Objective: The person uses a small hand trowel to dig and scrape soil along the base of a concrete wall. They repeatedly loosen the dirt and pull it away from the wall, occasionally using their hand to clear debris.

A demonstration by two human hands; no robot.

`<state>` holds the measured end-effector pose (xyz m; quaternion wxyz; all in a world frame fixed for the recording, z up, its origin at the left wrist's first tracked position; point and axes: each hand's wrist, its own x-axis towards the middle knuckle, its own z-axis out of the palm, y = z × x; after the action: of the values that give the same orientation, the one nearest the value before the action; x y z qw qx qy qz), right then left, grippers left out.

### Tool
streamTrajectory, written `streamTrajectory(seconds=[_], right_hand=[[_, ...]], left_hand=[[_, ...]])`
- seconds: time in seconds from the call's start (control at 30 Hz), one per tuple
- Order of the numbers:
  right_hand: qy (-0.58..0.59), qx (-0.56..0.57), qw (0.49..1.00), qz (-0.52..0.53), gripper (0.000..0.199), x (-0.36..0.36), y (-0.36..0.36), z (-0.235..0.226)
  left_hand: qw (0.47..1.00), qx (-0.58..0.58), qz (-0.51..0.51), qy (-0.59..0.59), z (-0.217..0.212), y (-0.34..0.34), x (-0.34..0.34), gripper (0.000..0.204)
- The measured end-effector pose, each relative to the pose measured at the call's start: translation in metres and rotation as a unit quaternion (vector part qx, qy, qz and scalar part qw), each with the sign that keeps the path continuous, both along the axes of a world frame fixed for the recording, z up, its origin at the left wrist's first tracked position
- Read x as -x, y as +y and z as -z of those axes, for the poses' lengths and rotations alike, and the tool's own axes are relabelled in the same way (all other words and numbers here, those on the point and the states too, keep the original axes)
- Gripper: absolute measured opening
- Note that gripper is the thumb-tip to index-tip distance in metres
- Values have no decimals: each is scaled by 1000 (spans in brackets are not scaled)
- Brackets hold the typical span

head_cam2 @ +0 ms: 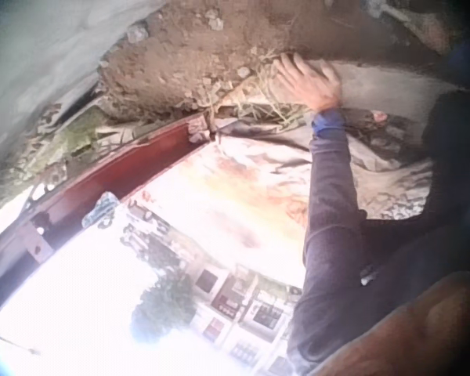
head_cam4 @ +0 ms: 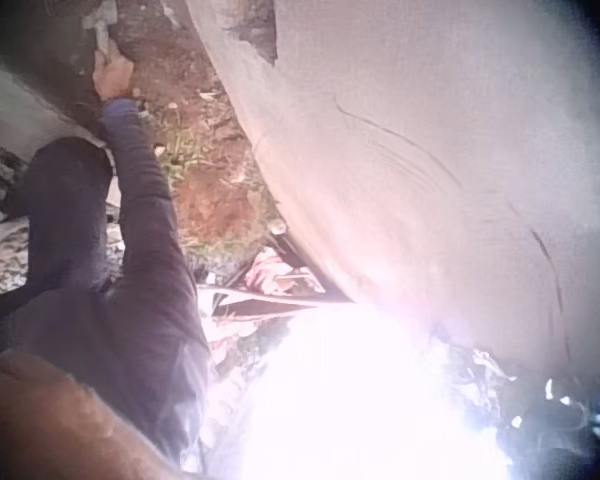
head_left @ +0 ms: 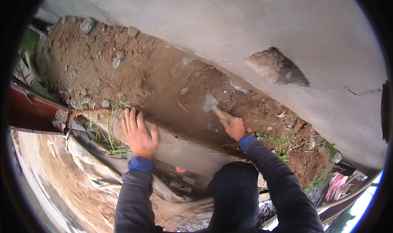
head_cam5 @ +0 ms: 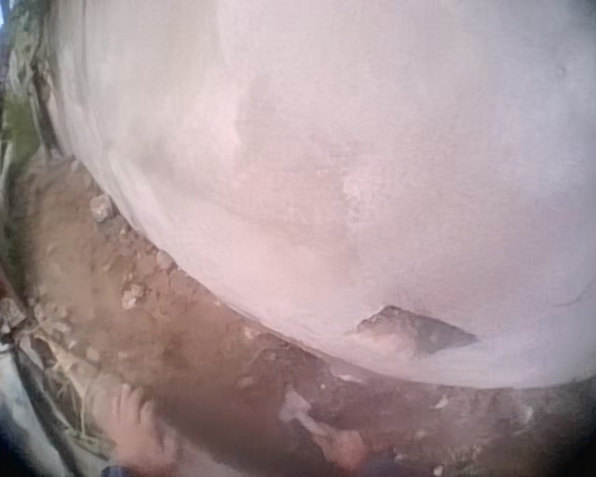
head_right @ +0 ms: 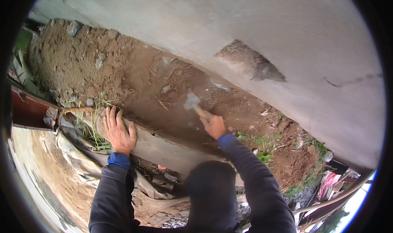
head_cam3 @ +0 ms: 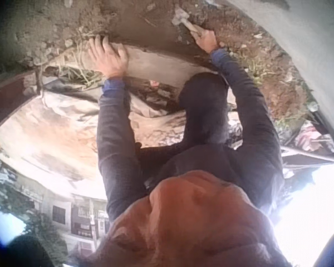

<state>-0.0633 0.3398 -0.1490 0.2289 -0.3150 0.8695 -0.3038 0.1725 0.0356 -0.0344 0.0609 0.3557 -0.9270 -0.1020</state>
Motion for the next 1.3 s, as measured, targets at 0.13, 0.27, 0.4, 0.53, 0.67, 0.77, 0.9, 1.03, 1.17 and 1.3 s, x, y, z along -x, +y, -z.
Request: streamTrajectory(seconds=[0.13,0.27,0.4,0.53,0.67,0.77,0.9,1.03,1.17,1.3], right_hand=[[42,-4,999,-1,39,-6,0,-1],[-60,41,994,83,38,-7,-8,-6],[-327,11,920,217,39,-10,-21,3],[-14,66,993,100,39,-11,-28,15],[11,-60,997,46,34,-7,-28,18],[49,-131,989,38,38,-8,-30,16],[49,-125,990,40,49,-18,-30,18],[43,-75,996,31,47,-13,-19,17],[73,16,997,-26,39,-2,-24,-44],[23,-30,999,-24,35,1,-90,-167]], left_hand=[[1000,14,4,18,-2,-4,0,65],[1000,15,5,13,-1,-4,1,67],[1000,1,8,9,-2,0,1,66],[1000,8,6,17,-3,-3,1,67],[1000,7,-2,8,1,-3,-1,67],[1000,3,6,11,1,-1,0,65],[1000,9,5,22,-4,-3,1,64],[999,-1,7,39,2,-2,-3,61],[999,10,-4,44,5,-3,-7,59],[997,-44,-30,51,-2,-3,-3,60]])
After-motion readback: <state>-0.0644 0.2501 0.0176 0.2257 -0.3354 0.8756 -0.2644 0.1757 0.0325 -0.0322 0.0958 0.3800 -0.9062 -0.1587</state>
